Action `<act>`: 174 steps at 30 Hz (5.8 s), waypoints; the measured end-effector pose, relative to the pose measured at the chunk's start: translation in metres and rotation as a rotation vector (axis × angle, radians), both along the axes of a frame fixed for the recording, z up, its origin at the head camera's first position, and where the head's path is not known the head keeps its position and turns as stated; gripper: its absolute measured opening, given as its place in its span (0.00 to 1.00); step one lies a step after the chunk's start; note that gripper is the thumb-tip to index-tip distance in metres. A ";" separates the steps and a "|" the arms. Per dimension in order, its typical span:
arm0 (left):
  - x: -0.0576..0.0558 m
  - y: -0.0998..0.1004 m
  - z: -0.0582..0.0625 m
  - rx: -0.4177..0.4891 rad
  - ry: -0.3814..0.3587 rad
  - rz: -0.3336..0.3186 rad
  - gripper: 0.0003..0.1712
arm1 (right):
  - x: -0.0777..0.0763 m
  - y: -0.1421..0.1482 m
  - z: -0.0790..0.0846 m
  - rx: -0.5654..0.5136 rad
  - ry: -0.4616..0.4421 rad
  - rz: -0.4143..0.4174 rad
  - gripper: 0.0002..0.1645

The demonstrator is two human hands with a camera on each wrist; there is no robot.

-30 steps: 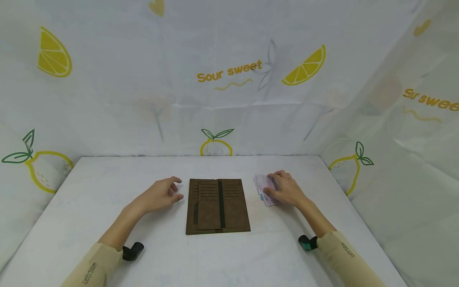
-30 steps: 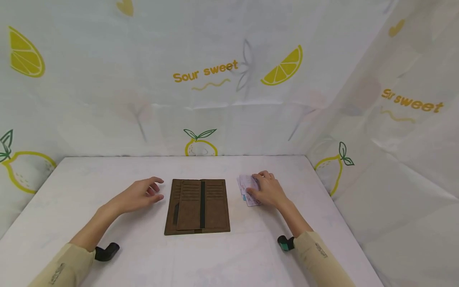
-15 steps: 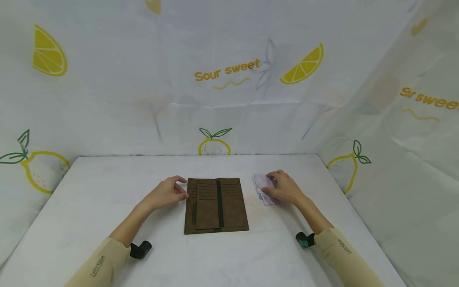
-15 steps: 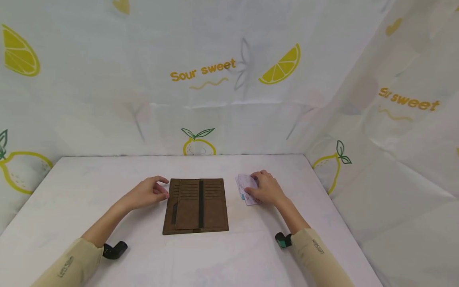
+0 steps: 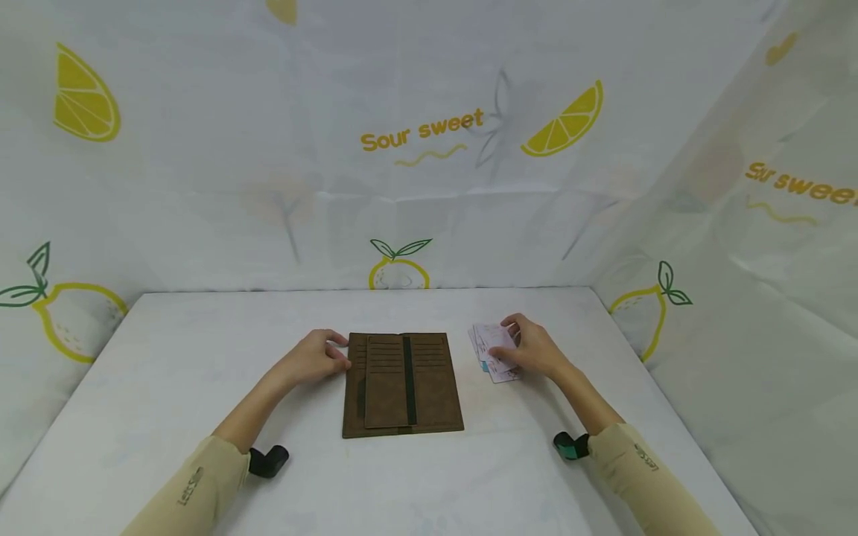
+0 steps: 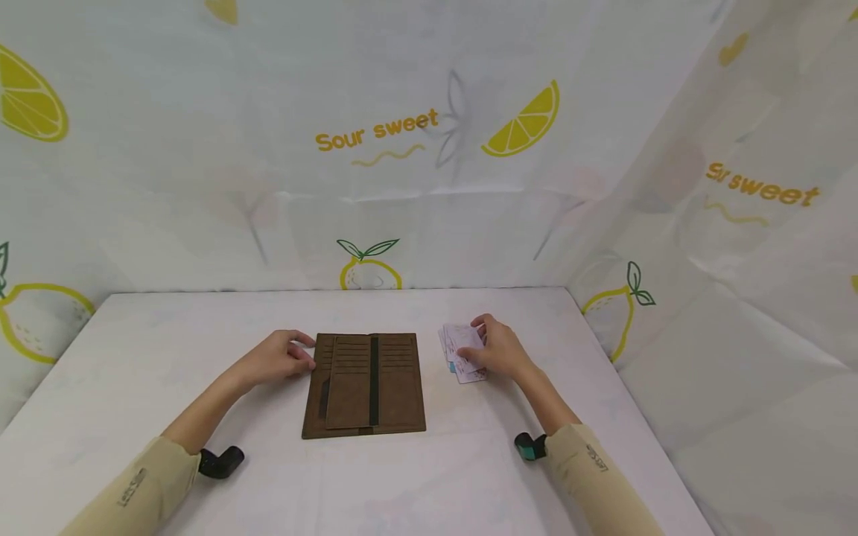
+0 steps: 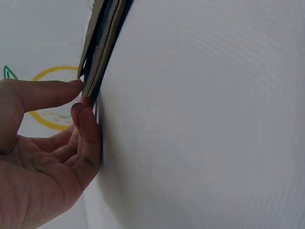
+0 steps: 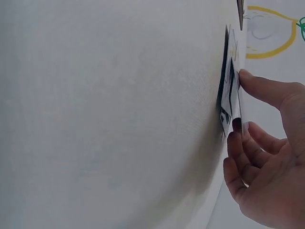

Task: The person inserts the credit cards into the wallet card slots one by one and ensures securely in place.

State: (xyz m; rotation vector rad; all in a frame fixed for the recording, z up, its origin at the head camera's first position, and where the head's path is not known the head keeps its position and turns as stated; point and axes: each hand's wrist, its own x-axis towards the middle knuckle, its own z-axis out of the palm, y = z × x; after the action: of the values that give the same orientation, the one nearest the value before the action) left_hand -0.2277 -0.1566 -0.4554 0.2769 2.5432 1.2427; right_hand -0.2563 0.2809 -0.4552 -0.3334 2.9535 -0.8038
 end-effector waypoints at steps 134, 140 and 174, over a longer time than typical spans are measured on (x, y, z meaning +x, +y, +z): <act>0.007 0.006 0.001 0.228 -0.045 0.058 0.32 | -0.005 -0.085 0.002 -0.351 -0.247 0.292 0.15; 0.006 0.006 0.001 0.233 -0.049 0.059 0.32 | -0.005 -0.082 0.001 -0.345 -0.247 0.315 0.14; 0.005 0.006 -0.006 0.231 -0.100 0.072 0.31 | -0.003 -0.077 -0.001 -0.283 -0.229 0.435 0.03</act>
State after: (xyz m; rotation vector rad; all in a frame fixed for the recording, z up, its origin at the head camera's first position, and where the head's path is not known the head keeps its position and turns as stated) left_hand -0.2224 -0.1507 -0.4612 0.1693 2.3459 1.5400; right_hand -0.2593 0.2034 -0.4563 -0.8042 2.4230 -1.1027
